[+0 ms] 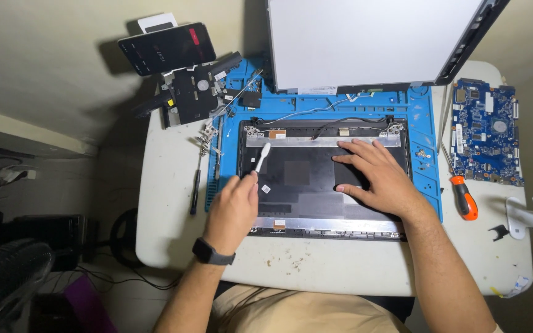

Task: The person uses a white brush to clean the surface of a disassembled laptop screen. The person repeatedly brushes the screen's back panel and edges while holding it steady with the other hand.

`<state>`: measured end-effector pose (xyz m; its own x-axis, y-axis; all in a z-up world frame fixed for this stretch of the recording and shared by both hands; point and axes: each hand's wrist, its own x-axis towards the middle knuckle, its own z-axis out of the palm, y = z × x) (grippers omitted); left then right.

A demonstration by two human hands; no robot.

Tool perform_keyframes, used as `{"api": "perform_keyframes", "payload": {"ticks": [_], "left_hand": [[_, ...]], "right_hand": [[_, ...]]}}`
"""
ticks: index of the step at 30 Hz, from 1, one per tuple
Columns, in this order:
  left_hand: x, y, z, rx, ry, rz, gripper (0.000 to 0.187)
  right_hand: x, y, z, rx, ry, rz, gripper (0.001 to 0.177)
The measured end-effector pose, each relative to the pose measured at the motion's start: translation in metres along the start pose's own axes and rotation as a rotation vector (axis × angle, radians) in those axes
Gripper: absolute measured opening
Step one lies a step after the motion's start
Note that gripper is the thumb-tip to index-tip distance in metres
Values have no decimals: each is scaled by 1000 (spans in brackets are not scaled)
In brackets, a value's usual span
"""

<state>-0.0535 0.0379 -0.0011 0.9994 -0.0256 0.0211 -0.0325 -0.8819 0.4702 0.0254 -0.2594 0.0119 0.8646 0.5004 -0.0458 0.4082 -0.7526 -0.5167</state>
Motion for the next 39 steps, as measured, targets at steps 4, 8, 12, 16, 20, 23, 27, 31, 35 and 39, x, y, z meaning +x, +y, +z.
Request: {"api": "perform_keyframes", "payload": {"ticks": [4,8,12,16,20,23,27,31,35,39], "left_hand": [[-31,24,13,58,-29,127,27],[-53,26,31,346,74,242,33],[-49,24,20,78,-30,358,29],[-39,4,3,129,-48,444,30],[-17,-8,-20,174,-8,274,16],[-10,0,-12,118,-20,283,17],[-3,12,1,63,-23,298,16],[25,10,8,87,-27,281,16],[53,14,23,170,67,386,16],[61,26,24,94,45,446,15]], "right_hand": [[-1,8,4,7,4,1,58],[-1,25,12,-10,15,-187,61],[-1,24,10,-24,-4,-193,62],[-2,17,6,-17,-5,-194,61],[-2,-1,-3,27,-17,-22,54],[-3,-1,-5,46,0,-35,52],[-3,-1,-13,200,89,-59,42],[-8,16,-8,266,187,-44,34],[-8,36,-3,215,305,-83,23],[-8,42,-4,202,351,-55,22]]}}
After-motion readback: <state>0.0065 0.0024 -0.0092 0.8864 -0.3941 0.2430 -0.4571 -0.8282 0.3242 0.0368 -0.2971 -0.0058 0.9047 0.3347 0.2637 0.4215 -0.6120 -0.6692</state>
